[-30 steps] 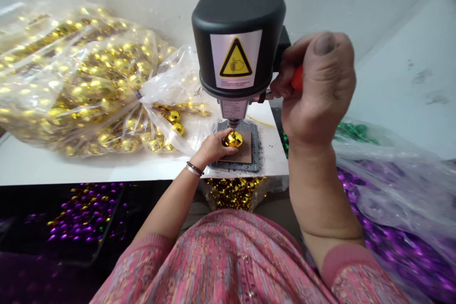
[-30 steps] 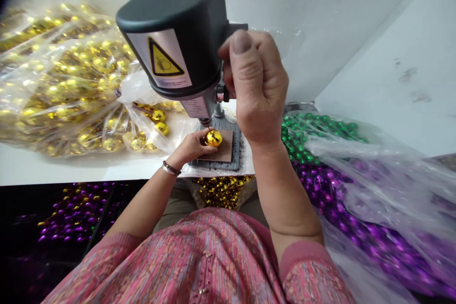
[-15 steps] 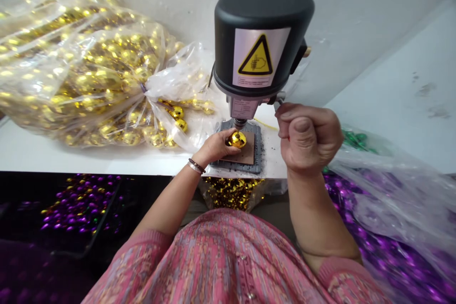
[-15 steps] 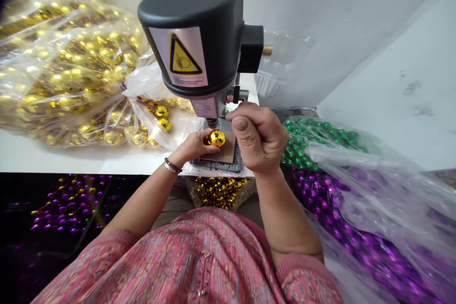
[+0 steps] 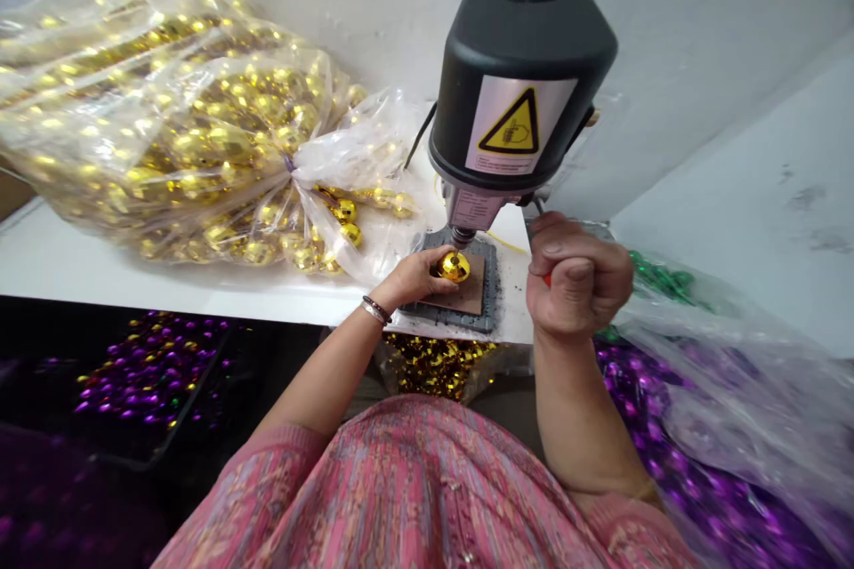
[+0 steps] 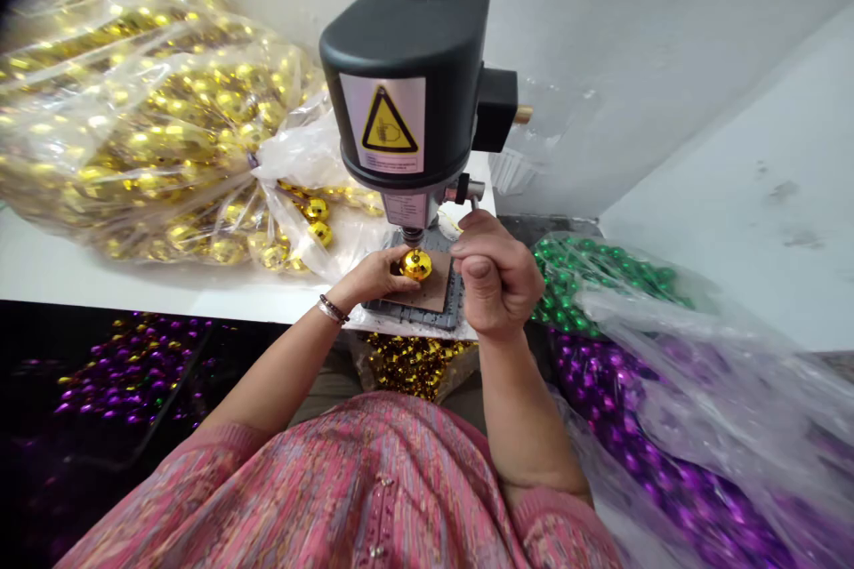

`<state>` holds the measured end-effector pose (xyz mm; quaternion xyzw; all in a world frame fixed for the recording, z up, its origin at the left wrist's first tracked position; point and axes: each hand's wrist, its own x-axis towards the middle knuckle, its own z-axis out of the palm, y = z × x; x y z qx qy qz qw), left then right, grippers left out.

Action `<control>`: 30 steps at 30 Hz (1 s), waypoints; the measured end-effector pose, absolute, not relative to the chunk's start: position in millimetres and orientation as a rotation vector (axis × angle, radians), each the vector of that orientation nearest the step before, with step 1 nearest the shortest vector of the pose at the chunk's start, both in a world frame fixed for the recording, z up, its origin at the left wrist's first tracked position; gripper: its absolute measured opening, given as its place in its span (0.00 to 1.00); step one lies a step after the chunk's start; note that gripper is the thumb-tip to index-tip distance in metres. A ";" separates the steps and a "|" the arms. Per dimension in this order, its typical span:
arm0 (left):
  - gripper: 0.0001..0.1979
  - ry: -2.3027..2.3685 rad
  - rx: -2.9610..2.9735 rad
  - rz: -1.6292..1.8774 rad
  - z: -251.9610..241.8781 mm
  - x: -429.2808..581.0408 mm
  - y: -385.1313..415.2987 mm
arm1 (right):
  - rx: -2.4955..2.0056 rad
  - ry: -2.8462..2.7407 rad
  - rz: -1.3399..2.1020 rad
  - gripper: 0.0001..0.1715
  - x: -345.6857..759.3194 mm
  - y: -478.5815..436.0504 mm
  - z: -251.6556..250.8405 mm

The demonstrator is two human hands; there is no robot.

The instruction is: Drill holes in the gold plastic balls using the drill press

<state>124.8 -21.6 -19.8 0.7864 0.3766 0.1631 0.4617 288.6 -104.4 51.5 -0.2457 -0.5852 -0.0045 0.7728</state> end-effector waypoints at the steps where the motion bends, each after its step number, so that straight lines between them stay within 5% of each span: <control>1: 0.29 0.920 1.935 0.401 -20.9 124.6 -21.1 | -0.523 -1.267 -0.014 0.11 288.6 -104.0 50.7; 9: 0.31 0.938 1.909 0.429 -29.1 124.2 -19.4 | -0.567 -1.239 0.007 0.11 286.4 -106.6 31.1; 19: 0.36 1.027 1.942 0.515 -24.6 116.7 -36.2 | -0.787 -1.004 0.132 0.19 285.4 -85.2 126.2; 30: 0.36 0.749 2.125 0.363 -13.1 67.9 -62.1 | -0.715 -0.952 0.171 0.20 282.4 -79.7 128.6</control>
